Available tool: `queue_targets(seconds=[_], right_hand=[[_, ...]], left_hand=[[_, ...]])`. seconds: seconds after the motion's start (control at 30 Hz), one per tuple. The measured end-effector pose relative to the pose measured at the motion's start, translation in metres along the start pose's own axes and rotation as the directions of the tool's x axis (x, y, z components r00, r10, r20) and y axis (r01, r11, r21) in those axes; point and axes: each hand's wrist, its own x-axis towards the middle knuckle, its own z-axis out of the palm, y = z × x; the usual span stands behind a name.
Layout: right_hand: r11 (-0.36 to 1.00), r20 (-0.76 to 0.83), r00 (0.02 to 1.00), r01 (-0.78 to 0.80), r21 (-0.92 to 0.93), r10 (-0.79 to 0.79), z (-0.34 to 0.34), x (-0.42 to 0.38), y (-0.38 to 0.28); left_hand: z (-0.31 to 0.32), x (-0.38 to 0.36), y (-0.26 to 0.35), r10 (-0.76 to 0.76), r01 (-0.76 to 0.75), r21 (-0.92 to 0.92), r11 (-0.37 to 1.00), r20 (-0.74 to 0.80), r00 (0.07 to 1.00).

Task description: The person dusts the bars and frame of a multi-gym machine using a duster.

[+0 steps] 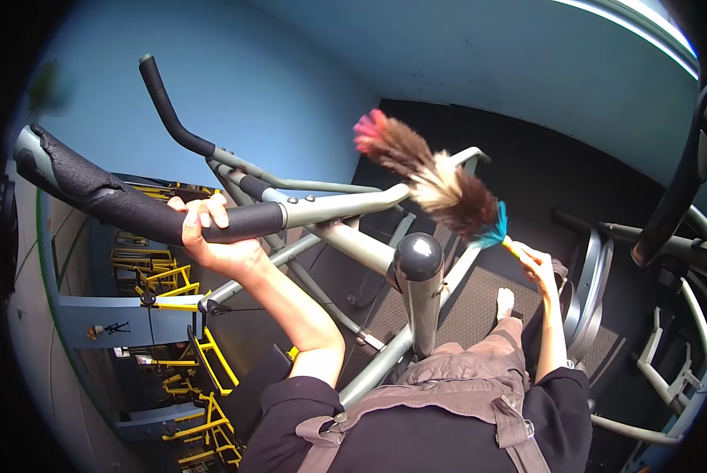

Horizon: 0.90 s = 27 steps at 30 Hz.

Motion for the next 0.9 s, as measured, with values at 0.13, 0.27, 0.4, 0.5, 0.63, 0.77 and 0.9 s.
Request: queue_targets(seconds=[0.13,0.27,0.4,0.5,0.63,0.77,0.9], right_hand=[[0.995,0.176,0.984,-0.004,0.098,-0.013,-0.02,0.016,0.026],[0.973,-0.286,0.949,0.066,-0.222,-0.13,-0.002,0.058,0.04],[0.894,-0.577,0.775,-0.033,-0.447,-0.26,0.032,0.095,0.033],[0.867,-0.535,0.833,-0.159,-0.472,-0.139,0.038,0.095,0.026],[0.911,-0.353,0.917,0.027,-0.411,-0.186,0.048,0.066,-0.004],[0.943,-0.053,0.97,0.218,-0.25,-0.238,0.058,0.016,-0.066],[0.974,0.188,0.969,0.186,-0.126,-0.16,0.048,0.006,-0.084]], left_hand=[[0.002,-0.002,0.0,0.014,-0.016,0.047,0.999,0.025,1.0],[0.002,-0.002,-0.001,0.006,-0.007,0.014,1.0,0.023,1.0],[0.002,-0.001,-0.001,-0.008,0.008,0.009,1.0,-0.005,1.0],[0.002,-0.001,-0.001,-0.011,0.011,0.037,0.999,0.003,1.0],[0.0,0.0,-0.002,-0.013,0.013,0.049,0.999,0.009,1.0],[0.002,0.001,-0.003,-0.016,0.015,0.04,0.999,0.013,1.0],[0.004,0.002,-0.004,-0.041,0.041,0.0,0.999,0.009,0.999]])
